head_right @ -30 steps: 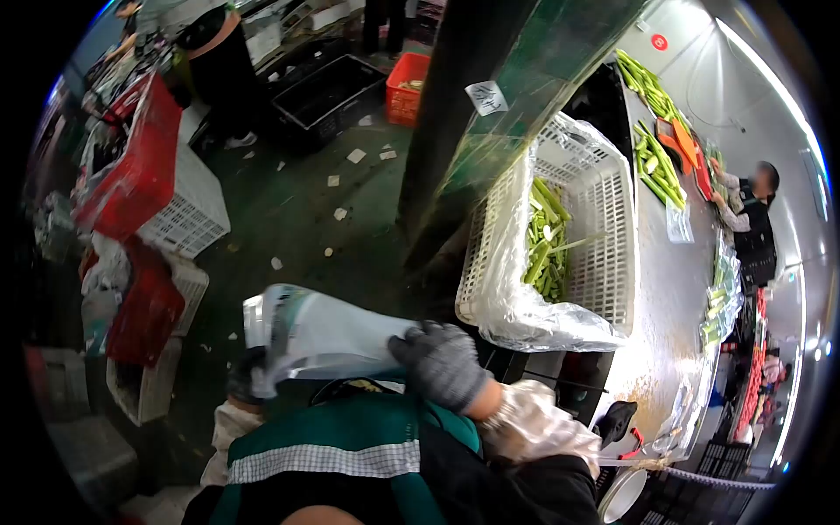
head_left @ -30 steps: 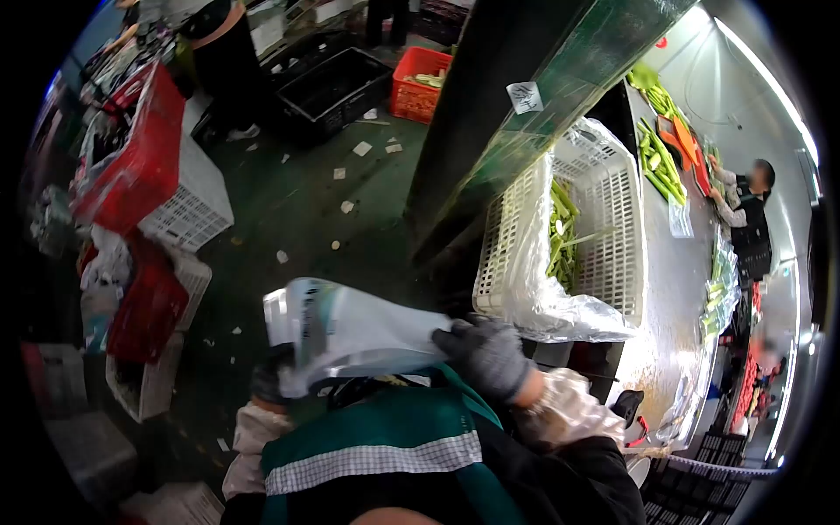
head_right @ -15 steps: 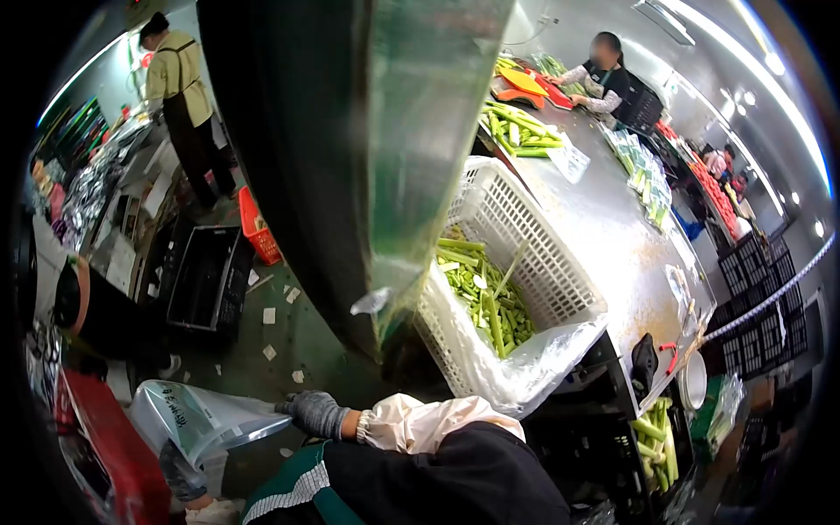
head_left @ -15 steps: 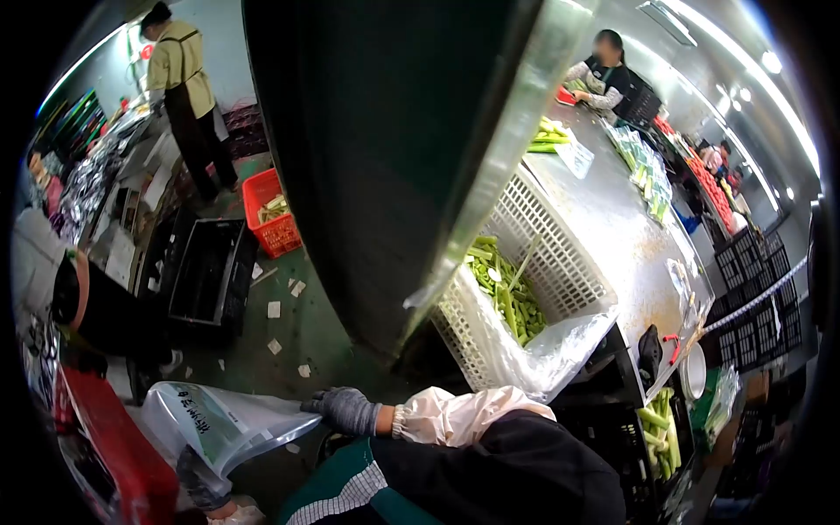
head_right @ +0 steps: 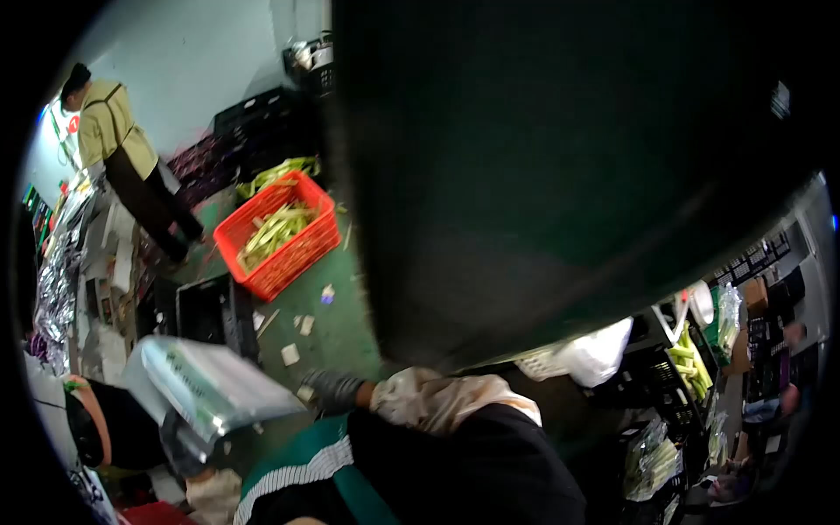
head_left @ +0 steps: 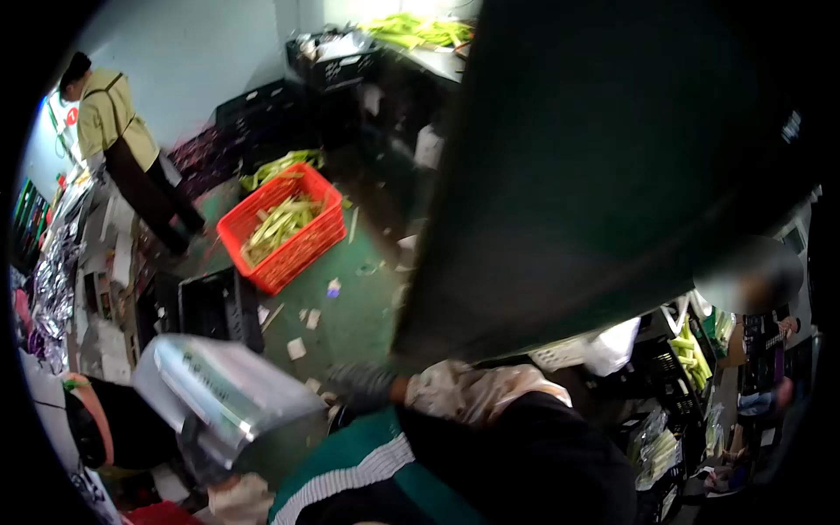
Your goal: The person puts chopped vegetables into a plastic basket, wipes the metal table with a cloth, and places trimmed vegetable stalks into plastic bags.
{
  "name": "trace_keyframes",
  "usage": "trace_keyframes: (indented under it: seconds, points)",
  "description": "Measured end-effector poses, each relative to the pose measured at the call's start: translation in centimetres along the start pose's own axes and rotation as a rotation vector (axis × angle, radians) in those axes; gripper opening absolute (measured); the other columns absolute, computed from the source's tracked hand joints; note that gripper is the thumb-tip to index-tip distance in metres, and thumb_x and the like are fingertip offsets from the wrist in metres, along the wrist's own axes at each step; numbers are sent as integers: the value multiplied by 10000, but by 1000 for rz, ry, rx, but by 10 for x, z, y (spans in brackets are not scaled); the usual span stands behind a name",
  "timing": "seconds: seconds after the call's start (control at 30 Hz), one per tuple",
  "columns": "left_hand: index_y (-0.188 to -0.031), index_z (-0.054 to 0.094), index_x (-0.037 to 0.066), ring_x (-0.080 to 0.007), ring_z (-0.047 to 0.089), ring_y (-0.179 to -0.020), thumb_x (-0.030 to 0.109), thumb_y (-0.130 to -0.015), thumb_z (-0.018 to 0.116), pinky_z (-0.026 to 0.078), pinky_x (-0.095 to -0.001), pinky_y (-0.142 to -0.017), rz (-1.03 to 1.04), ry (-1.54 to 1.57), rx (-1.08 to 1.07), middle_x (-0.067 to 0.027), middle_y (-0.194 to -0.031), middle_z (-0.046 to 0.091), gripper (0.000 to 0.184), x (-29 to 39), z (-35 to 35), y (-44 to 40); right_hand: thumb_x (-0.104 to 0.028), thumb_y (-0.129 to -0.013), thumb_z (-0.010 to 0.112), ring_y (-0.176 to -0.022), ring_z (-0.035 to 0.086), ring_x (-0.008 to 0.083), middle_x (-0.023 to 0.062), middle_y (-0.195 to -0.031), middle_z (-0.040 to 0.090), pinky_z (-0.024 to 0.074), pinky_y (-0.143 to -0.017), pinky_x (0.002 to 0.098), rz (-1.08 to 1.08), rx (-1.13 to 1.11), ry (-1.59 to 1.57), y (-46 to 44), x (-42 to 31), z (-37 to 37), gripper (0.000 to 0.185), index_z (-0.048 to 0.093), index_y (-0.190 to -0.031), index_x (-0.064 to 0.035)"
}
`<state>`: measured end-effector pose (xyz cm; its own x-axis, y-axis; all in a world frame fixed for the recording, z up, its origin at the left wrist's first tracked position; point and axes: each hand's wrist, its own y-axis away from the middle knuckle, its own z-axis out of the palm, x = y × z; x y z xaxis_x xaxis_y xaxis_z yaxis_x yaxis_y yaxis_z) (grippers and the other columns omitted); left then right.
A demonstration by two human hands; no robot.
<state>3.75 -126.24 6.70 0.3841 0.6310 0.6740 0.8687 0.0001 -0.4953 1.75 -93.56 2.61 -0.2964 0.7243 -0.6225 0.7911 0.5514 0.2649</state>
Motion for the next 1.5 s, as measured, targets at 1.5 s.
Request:
trace_keyframes:
  seconds: [1.5]
  points:
    - [-1009, 504, -18, -167, 571, -716, 87, -679, 626, 475, -271, -653, -63, 985, -1204, -86, -849, 583, 367, 191, 649, -729, -162, -776, 606, -946, 534, 174, 115, -1069, 535, 433, -805, 267, 888, 1492, -1043, -128, 338, -364, 423, 460, -1154, -38]
